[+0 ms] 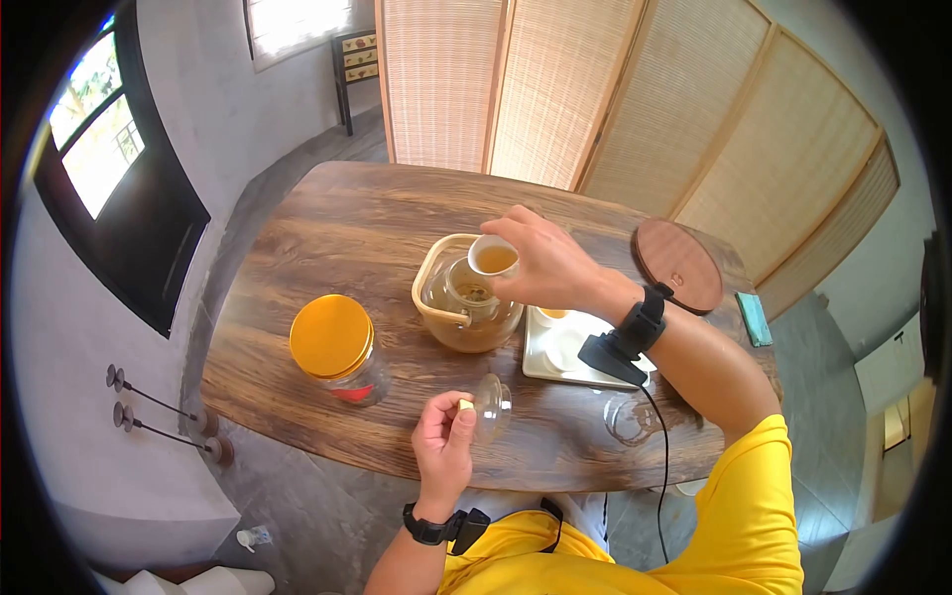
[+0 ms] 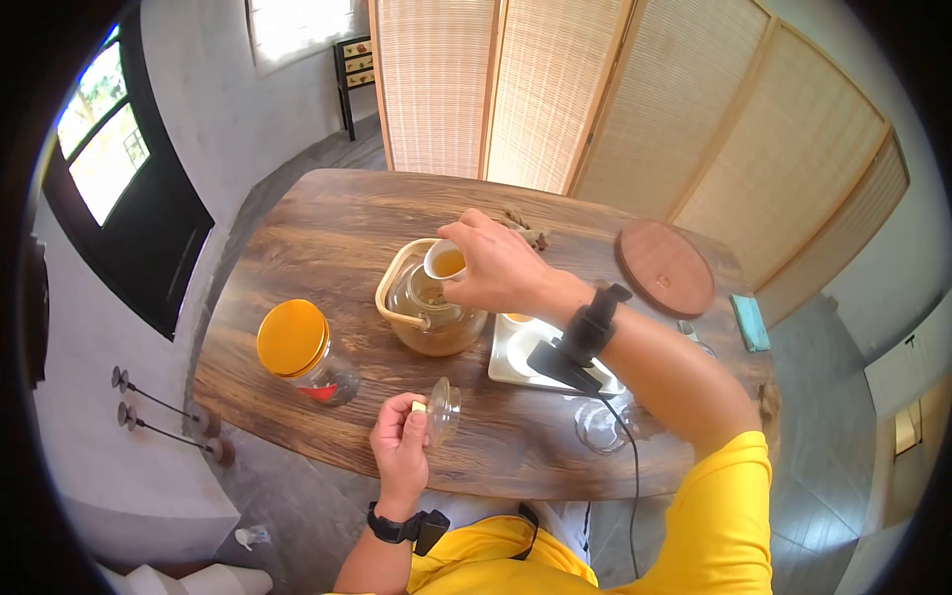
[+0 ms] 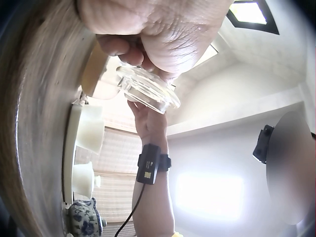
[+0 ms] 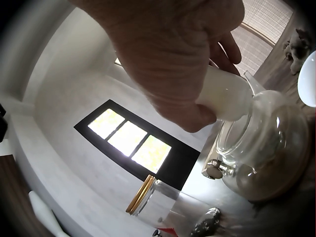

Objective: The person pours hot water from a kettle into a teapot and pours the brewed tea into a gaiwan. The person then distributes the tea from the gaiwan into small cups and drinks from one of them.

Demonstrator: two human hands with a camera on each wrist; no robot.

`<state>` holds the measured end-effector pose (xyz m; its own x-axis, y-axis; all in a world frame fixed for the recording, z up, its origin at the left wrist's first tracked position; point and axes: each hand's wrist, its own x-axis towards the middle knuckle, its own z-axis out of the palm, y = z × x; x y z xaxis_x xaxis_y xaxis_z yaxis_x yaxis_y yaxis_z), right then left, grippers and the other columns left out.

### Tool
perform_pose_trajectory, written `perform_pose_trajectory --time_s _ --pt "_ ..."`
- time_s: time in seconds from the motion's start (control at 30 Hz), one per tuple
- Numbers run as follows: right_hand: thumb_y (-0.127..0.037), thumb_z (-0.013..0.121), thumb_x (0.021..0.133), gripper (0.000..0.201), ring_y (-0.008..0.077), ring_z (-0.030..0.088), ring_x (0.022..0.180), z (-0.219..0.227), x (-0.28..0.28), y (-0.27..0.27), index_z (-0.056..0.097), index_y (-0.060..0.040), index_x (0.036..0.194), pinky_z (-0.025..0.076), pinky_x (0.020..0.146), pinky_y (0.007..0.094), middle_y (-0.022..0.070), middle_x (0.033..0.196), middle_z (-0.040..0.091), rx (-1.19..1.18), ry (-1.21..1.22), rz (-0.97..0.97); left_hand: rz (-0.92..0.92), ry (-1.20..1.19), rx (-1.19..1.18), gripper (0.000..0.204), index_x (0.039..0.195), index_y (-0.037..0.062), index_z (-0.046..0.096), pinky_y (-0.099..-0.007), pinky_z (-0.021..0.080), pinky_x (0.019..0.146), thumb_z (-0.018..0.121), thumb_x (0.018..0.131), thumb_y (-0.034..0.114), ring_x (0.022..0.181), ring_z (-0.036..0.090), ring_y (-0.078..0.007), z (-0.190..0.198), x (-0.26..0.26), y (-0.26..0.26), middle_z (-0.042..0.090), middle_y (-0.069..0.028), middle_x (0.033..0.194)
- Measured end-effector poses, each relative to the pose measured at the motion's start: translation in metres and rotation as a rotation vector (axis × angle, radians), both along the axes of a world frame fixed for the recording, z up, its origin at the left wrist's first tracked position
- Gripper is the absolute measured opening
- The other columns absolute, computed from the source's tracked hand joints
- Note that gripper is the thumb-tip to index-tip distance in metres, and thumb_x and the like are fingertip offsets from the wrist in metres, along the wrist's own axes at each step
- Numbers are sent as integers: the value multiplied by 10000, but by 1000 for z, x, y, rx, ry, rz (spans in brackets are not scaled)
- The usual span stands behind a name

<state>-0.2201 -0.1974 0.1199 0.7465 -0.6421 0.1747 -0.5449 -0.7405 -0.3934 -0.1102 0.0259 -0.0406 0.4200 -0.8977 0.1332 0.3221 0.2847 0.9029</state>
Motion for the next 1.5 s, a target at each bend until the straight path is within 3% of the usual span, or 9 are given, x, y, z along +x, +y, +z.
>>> perform_pose_trajectory --time_s 0.27,0.57,0.77,0.83,0.97,1.13,1.23,1.33,1.5 --pt "-215 743 806 659 381 598 1205 12 7 4 568 39 1388 499 1025 434 210 1307 576 -25 129 25 -3 19 0 252 1175 36 636 -188 422 735 700 1026 229 810 493 -27 -1 1 1 591 48 924" --pt "-181 743 771 621 374 616 1078 15 13 3 594 30 1336 511 903 458 179 1168 599 -164 276 69 -16 44 -19 239 1176 35 638 -189 429 749 699 1026 211 819 500 -31 1 0 1 596 46 930" --pt "-136 736 749 522 306 608 1003 11 13 5 628 -6 1243 455 859 403 133 1084 591 -405 260 132 -19 35 -16 237 1173 36 641 -189 429 748 701 1025 211 820 499 -32 1 1 1 592 49 930" --pt "-126 735 754 499 281 610 1002 11 13 6 626 -19 1229 449 878 398 119 1083 592 -576 306 154 22 -18 -17 282 1155 57 632 -186 390 618 681 1034 307 686 469 -18 3 -1 -1 589 55 833" --pt "-130 742 760 493 260 612 1000 8 16 5 623 -18 1226 449 879 389 96 1074 593 -735 370 163 20 -10 -14 284 1154 58 632 -186 391 617 685 1031 309 685 470 -18 4 -1 -1 588 56 831" --pt "-149 673 857 293 188 610 991 8 21 7 699 -11 1114 466 813 352 50 1038 595 -997 341 238 9 11 -22 280 1153 60 633 -185 392 616 686 1030 306 685 472 -17 5 -1 -1 592 58 833" --pt "-111 668 872 420 193 595 1029 13 24 16 635 -5 1277 455 931 368 39 1079 589 -965 393 233 8 13 -21 281 1153 61 634 -184 390 616 686 1030 309 685 472 -17 4 -1 -1 596 57 836" --pt "-132 674 875 434 185 582 1060 16 26 20 643 -10 1290 451 965 370 34 1117 577 -1011 454 249 12 -1 -20 283 1153 62 633 -185 391 619 685 1030 311 689 473 -16 3 -1 -2 598 57 842" --pt "-150 687 859 296 201 596 1060 9 30 17 717 -36 1130 459 980 400 36 1094 580 -1085 418 309 14 -14 -16 287 1155 59 632 -187 392 622 682 1032 314 691 471 -19 3 -1 -2 598 55 845"
